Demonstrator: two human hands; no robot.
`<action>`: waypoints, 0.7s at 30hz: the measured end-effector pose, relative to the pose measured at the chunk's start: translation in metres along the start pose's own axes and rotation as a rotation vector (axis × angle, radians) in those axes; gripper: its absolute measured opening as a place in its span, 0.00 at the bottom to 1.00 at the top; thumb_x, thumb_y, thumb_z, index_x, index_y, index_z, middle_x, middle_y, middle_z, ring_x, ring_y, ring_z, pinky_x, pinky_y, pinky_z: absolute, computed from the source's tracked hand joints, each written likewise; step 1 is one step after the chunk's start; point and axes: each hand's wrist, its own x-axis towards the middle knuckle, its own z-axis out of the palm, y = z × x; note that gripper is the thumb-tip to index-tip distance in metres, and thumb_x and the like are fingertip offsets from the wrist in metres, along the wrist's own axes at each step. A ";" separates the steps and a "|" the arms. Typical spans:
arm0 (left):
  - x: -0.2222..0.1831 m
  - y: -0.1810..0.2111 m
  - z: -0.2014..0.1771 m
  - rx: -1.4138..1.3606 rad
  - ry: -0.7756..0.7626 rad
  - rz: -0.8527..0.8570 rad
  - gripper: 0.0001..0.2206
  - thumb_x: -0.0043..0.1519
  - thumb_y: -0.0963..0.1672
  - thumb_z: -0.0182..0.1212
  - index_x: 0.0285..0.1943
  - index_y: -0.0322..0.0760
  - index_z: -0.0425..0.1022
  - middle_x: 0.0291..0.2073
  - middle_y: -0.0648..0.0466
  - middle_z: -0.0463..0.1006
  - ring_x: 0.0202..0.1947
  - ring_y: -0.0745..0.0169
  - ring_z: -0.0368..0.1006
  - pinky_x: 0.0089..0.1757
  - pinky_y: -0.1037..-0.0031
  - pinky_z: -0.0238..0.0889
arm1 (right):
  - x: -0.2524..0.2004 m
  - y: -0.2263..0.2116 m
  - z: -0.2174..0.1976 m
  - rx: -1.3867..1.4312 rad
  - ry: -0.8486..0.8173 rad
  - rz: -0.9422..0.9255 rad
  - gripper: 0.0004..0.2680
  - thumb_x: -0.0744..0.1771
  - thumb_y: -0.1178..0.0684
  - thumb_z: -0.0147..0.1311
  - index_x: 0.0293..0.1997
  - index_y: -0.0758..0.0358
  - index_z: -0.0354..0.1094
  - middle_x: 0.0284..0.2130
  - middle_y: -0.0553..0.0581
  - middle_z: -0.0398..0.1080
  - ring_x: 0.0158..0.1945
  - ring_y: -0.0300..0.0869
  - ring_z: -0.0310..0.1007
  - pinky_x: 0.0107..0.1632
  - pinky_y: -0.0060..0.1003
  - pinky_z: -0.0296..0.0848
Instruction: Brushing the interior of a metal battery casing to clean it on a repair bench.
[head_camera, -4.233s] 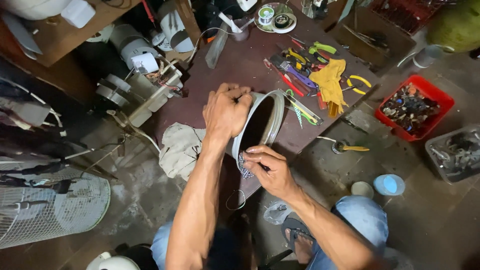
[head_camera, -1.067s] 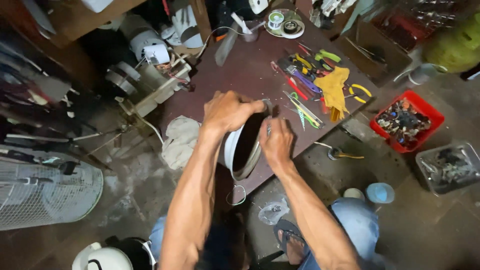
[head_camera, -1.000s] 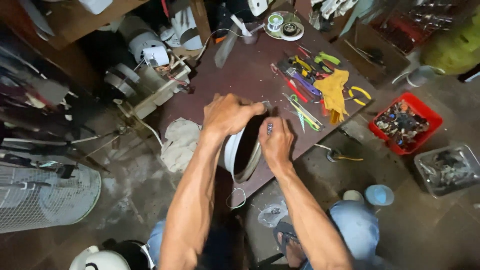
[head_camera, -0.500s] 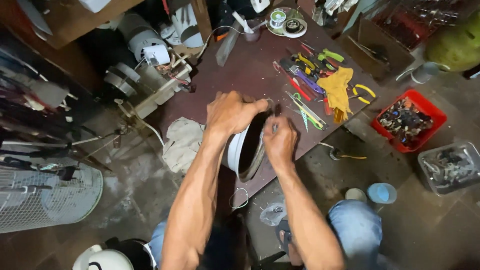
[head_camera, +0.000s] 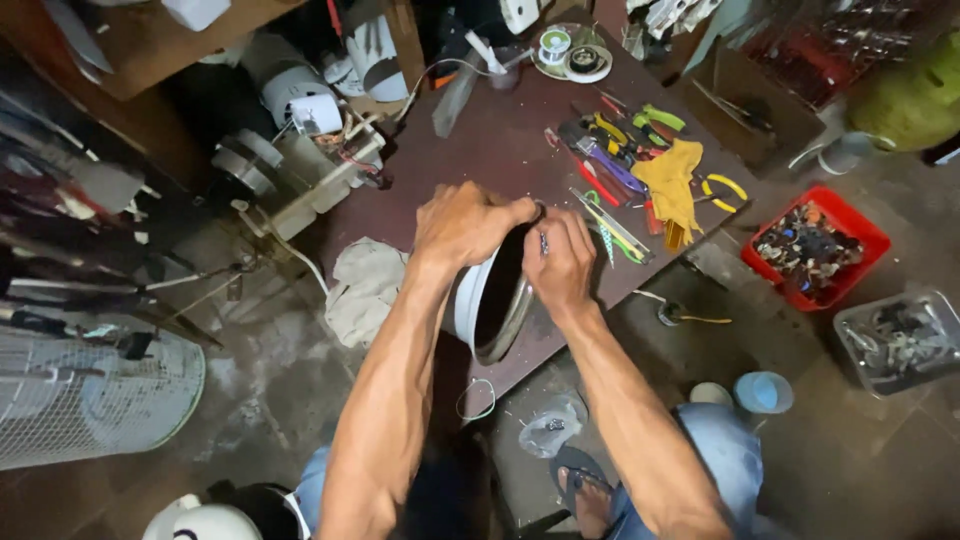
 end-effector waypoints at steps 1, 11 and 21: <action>-0.002 0.006 -0.004 -0.001 0.001 0.005 0.30 0.51 0.63 0.50 0.39 0.44 0.85 0.44 0.43 0.83 0.59 0.37 0.70 0.55 0.52 0.59 | -0.002 0.006 0.000 -0.004 0.002 -0.003 0.05 0.66 0.63 0.53 0.30 0.62 0.66 0.28 0.55 0.70 0.31 0.52 0.71 0.37 0.41 0.71; 0.020 -0.002 0.004 0.050 -0.012 -0.036 0.31 0.59 0.59 0.40 0.46 0.35 0.82 0.49 0.37 0.79 0.61 0.37 0.68 0.55 0.50 0.59 | -0.026 0.010 0.005 0.044 0.021 0.358 0.03 0.64 0.64 0.59 0.31 0.64 0.72 0.27 0.62 0.74 0.33 0.58 0.75 0.37 0.46 0.72; 0.036 -0.011 0.008 0.108 0.015 0.052 0.26 0.60 0.54 0.43 0.39 0.30 0.83 0.39 0.38 0.82 0.54 0.38 0.74 0.52 0.47 0.64 | 0.004 0.010 0.007 0.063 0.097 -0.290 0.06 0.63 0.68 0.57 0.25 0.68 0.69 0.23 0.61 0.67 0.21 0.52 0.64 0.29 0.40 0.69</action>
